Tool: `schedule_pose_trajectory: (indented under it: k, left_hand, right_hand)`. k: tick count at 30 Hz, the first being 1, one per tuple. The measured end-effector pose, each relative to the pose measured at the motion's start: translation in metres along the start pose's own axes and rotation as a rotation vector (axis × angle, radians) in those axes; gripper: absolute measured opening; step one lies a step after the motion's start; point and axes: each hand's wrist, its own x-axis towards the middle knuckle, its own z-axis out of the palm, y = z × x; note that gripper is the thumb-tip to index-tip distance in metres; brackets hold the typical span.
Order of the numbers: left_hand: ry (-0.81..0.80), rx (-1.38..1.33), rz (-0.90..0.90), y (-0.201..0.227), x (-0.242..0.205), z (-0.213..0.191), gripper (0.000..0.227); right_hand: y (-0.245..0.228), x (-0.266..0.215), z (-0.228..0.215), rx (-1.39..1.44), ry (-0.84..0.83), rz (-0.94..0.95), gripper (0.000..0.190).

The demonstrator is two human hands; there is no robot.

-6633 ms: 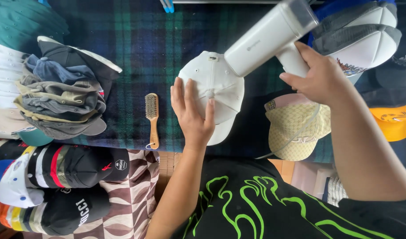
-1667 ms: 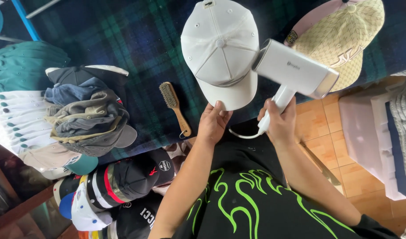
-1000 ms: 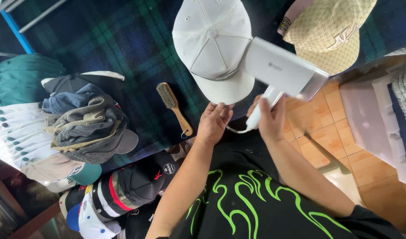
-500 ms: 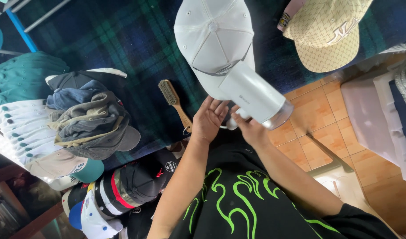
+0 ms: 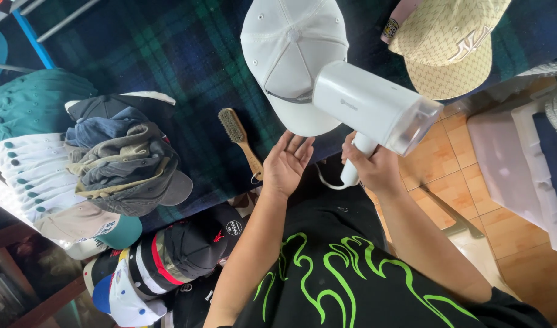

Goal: Cleaning and steaming baseball caps using a handheld steamer and a brush to restore their shape.

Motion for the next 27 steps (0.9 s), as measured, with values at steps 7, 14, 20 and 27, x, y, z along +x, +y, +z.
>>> schedule_pose_trajectory:
  k: [7, 14, 20, 27]
  left_hand:
    - [0.011, -0.080, -0.004, -0.004, 0.004, 0.002, 0.040]
    - [0.082, -0.114, 0.010, -0.002, -0.009, 0.028, 0.049]
    - [0.043, -0.130, -0.001, -0.010, 0.001, 0.009, 0.038]
    - [0.044, -0.143, 0.009, -0.016, 0.006, 0.005, 0.037]
  right_hand:
    - [-0.057, 0.044, -0.034, 0.214, -0.166, -0.112, 0.031]
    - [-0.109, 0.072, -0.040, 0.039, -0.362, -0.173, 0.045]
    - [-0.074, 0.045, -0.033, 0.353, -0.383, 0.015, 0.030]
    - [-0.064, 0.040, -0.034, 0.419, -0.377, 0.055, 0.039]
